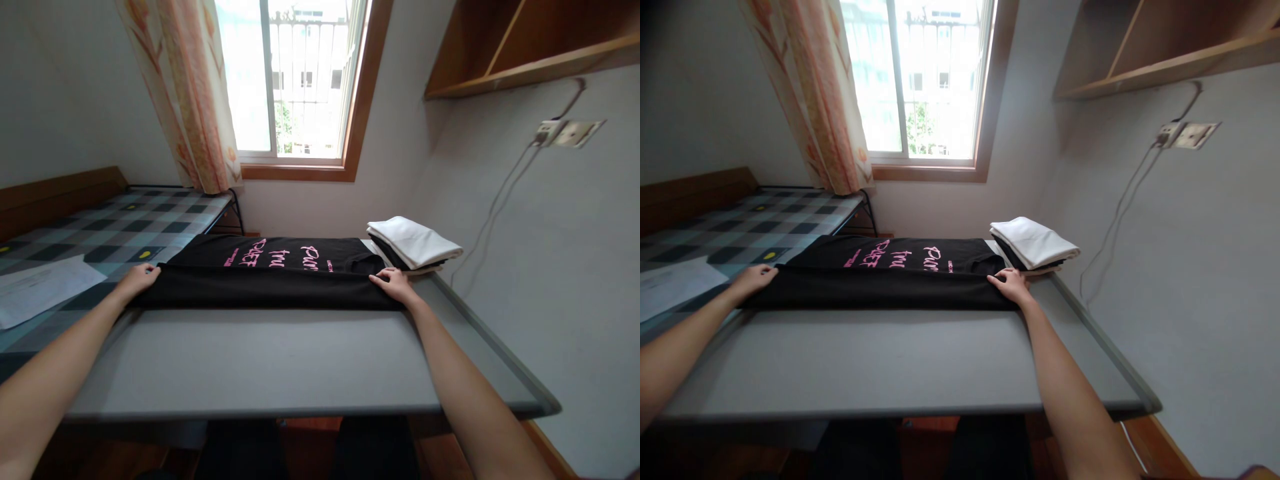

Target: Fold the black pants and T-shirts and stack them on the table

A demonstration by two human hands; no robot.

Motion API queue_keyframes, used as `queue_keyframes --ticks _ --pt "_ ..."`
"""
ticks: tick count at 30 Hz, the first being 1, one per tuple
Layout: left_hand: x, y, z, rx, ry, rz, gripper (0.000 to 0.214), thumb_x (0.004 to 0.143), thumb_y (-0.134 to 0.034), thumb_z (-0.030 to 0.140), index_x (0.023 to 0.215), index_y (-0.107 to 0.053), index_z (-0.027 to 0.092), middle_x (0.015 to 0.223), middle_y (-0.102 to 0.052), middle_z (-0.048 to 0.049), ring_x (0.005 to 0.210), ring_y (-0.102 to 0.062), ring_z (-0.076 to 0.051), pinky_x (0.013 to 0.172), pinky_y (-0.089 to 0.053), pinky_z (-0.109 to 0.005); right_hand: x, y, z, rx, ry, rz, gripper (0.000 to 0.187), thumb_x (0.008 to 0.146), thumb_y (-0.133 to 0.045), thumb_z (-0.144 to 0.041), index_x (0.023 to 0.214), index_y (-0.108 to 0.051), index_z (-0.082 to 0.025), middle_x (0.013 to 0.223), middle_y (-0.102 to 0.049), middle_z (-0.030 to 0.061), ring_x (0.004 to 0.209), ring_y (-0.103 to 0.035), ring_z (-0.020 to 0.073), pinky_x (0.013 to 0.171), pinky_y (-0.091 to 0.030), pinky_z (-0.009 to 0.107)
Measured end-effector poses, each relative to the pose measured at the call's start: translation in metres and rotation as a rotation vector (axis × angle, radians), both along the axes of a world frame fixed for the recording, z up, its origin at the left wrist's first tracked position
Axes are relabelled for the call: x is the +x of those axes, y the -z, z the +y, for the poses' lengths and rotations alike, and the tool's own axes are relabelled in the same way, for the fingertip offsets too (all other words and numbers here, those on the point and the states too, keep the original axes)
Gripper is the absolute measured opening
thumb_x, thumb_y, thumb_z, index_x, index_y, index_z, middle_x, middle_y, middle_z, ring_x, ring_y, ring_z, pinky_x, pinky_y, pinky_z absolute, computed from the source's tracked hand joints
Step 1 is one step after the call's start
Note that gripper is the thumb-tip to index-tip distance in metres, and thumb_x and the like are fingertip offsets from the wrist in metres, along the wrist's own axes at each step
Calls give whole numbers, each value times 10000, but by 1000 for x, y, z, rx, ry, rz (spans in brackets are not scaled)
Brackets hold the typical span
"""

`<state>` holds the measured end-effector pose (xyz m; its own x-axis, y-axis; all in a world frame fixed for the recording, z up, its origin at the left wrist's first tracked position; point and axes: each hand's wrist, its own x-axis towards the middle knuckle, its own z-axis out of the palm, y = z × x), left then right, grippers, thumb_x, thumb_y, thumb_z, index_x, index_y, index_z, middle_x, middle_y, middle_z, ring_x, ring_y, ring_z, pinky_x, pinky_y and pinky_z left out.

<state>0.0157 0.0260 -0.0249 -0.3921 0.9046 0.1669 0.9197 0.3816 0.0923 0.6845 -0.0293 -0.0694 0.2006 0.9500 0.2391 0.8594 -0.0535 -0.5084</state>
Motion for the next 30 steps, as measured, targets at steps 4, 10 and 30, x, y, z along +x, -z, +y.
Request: queue_keyframes --ticks 4,10,30 --pt "16 1 4 78 -23 73 368 830 -432 415 1145 -576 292 1087 -695 9 1003 -573 -256 808 -432 -374 2 0 2 -3 2 31 379 783 -627 -571 731 -753 -217 967 -702 83 974 -627 261 860 -467 338" --pt "117 0 18 67 520 -1 328 864 -459 398 1007 -703 233 1131 -667 -76 1087 -589 -288 890 -440 -402 0 2 -1 -17 39 4 315 783 -656 -516 771 -764 -220 1097 -675 90 1056 -602 281 930 -441 369" --pt "311 26 34 -86 947 -367 223 834 -625 417 902 -715 224 983 -730 -38 967 -653 -238 889 -453 -350 8 7 -5 44 -45 53 258 783 -642 -439 824 -751 -208 977 -692 88 1026 -605 253 957 -442 371"
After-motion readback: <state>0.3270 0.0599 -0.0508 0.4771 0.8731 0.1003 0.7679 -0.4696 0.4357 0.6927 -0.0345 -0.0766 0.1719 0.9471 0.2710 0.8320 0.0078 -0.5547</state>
